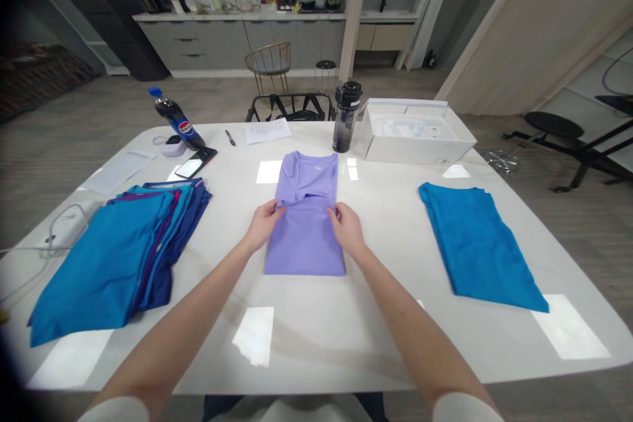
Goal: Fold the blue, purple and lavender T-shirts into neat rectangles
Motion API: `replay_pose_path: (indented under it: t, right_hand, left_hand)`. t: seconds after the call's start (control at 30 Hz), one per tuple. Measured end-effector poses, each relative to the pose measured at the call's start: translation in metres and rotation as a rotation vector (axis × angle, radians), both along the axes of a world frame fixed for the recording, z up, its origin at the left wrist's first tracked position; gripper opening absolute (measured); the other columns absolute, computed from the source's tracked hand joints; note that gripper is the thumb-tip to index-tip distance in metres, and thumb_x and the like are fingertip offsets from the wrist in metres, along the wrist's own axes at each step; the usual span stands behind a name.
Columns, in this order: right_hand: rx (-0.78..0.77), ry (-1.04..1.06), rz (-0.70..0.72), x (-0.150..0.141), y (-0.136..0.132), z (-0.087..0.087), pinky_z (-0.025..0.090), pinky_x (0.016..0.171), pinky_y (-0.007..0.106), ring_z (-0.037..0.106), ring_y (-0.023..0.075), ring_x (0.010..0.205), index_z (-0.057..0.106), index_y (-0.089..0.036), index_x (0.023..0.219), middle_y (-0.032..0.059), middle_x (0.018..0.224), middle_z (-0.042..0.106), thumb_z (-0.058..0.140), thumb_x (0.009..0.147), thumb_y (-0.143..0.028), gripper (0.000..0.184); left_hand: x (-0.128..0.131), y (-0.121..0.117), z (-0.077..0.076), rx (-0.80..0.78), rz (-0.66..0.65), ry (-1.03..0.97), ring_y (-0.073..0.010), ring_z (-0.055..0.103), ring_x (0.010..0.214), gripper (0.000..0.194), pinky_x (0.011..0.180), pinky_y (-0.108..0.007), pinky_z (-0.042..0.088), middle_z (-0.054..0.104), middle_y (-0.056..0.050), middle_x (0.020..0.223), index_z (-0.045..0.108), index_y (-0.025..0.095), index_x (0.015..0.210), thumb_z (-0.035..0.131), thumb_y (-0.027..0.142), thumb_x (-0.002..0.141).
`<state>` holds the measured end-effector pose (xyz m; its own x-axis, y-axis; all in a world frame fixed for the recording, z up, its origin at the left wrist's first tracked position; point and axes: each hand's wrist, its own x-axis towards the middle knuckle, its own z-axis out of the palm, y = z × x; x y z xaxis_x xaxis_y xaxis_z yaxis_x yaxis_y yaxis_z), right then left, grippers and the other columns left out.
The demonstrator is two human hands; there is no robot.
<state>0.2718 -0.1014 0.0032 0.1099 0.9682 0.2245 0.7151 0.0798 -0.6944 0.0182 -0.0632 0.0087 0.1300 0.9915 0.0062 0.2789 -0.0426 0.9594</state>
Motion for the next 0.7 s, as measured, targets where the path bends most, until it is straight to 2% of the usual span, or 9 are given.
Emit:
replay_pose_path:
  t: [0.1,0.2,0.3,0.37,0.4,0.5,0.57,0.63,0.7]
  right_hand:
    - [0.104,0.111,0.037,0.003,-0.008,0.016,0.043,0.066,0.030,0.054,0.0186,0.068,0.062,-0.024,0.088,0.0011,0.074,0.060,0.050,0.100,-0.047,0.029]
    - [0.196,0.177,-0.022,0.003,0.007,0.047,0.045,0.068,0.031,0.054,0.0184,0.071,0.062,-0.023,0.090,0.0012,0.077,0.060,0.052,0.099,-0.048,0.028]
    - [0.304,0.196,-0.085,0.005,0.051,0.079,0.047,0.070,0.030,0.055,0.0181,0.074,0.062,-0.023,0.094,0.0013,0.080,0.061,0.051,0.100,-0.051,0.031]
    - [0.354,0.190,-0.121,0.009,0.092,0.089,0.048,0.071,0.030,0.056,0.0181,0.075,0.061,-0.022,0.099,0.0015,0.082,0.061,0.047,0.101,-0.055,0.036]
    - [0.352,0.184,-0.143,0.011,0.112,0.088,0.049,0.072,0.031,0.057,0.0186,0.076,0.061,-0.021,0.104,0.0021,0.084,0.061,0.044,0.102,-0.055,0.038]
    - [0.198,0.099,-0.262,0.017,0.162,0.063,0.052,0.084,0.039,0.063,0.0252,0.092,0.056,-0.016,0.127,0.0102,0.099,0.067,0.042,0.102,-0.052,0.046]
    - [0.030,-0.033,-0.325,0.018,0.177,0.034,0.049,0.094,0.049,0.060,0.0337,0.112,0.048,-0.014,0.143,0.0200,0.123,0.063,0.045,0.100,-0.051,0.057]
    - [-0.090,-0.183,-0.275,0.019,0.178,0.005,0.043,0.100,0.059,0.053,0.0398,0.126,0.044,-0.019,0.150,0.0220,0.143,0.054,0.044,0.100,-0.052,0.061]
    - [-0.114,-0.310,-0.143,0.021,0.171,-0.019,0.036,0.106,0.064,0.046,0.0404,0.133,0.048,-0.025,0.150,0.0172,0.151,0.050,0.040,0.101,-0.053,0.057]
  left_hand:
    - [0.000,-0.004,0.019,0.035,-0.063,-0.101,-0.0192,0.067,0.097,0.031,0.091,-0.029,0.050,0.076,-0.002,0.101,0.073,0.020,0.108,0.059,0.043,0.092]
    - [0.008,0.015,0.050,0.033,-0.063,-0.231,-0.0213,0.067,0.102,0.033,0.094,-0.031,0.051,0.075,-0.004,0.104,0.072,0.019,0.109,0.062,0.045,0.091]
    - [0.022,0.066,0.080,0.056,-0.049,-0.357,-0.0230,0.067,0.104,0.038,0.096,-0.035,0.052,0.075,-0.005,0.106,0.071,0.018,0.111,0.068,0.048,0.088]
    - [0.031,0.109,0.090,0.086,-0.063,-0.419,-0.0230,0.067,0.106,0.040,0.098,-0.037,0.052,0.073,-0.005,0.112,0.068,0.018,0.117,0.067,0.047,0.089]
    - [0.035,0.129,0.090,0.089,-0.058,-0.413,-0.0236,0.067,0.109,0.042,0.100,-0.039,0.052,0.072,-0.007,0.116,0.066,0.017,0.122,0.064,0.045,0.091]
    - [0.042,0.171,0.068,0.099,0.178,-0.125,-0.0278,0.061,0.124,0.048,0.110,-0.045,0.046,0.065,-0.014,0.131,0.054,0.014,0.139,0.058,0.035,0.095]
    - [0.043,0.176,0.042,0.214,0.259,0.169,-0.0295,0.049,0.140,0.055,0.119,-0.046,0.036,0.053,-0.019,0.146,0.045,0.013,0.148,0.054,0.029,0.097]
    - [0.044,0.166,0.013,0.354,0.116,0.415,-0.0294,0.038,0.148,0.054,0.125,-0.046,0.027,0.043,-0.020,0.156,0.043,0.012,0.151,0.048,0.028,0.099]
    - [0.044,0.152,-0.013,0.397,-0.101,0.588,-0.0303,0.034,0.151,0.051,0.127,-0.050,0.023,0.041,-0.016,0.160,0.047,0.015,0.150,0.044,0.032,0.102]
